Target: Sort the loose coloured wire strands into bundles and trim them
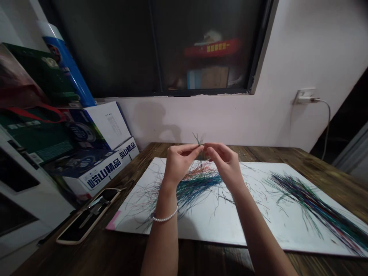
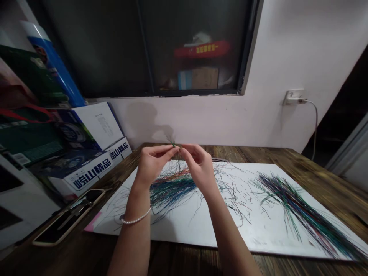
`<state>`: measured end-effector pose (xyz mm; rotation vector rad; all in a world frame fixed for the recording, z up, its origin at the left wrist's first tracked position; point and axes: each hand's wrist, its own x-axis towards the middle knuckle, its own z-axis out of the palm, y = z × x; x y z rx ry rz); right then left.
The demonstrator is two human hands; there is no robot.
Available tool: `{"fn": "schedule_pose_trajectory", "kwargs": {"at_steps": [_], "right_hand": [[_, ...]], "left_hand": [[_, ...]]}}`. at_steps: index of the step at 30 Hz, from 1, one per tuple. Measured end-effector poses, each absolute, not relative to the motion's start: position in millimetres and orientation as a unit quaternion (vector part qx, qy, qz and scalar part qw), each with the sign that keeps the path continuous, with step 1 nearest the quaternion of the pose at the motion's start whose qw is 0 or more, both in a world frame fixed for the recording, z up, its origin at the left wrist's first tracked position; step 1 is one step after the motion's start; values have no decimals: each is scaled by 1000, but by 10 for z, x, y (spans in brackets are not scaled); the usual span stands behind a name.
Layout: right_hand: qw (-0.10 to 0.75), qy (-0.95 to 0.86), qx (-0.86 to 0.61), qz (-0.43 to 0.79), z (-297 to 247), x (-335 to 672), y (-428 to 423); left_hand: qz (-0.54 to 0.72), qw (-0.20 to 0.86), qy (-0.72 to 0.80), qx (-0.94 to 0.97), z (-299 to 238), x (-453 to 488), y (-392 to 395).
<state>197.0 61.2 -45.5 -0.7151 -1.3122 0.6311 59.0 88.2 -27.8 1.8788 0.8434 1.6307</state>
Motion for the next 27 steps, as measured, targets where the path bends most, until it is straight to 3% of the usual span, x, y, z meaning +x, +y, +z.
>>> {"fn": "schedule_pose_trajectory", "kwargs": {"at_steps": [6, 20, 27], "right_hand": [[536, -690, -344, 345, -664, 1833, 767], [517, -718, -350, 306, -993, 1356, 838], [492, -757, -350, 251, -1094, 1220, 806]], "left_hand": [[660, 227, 324, 639, -236, 546, 878], [762, 100, 326, 551, -21, 430, 583], [827, -31, 324, 458, 156, 404, 266]]}}
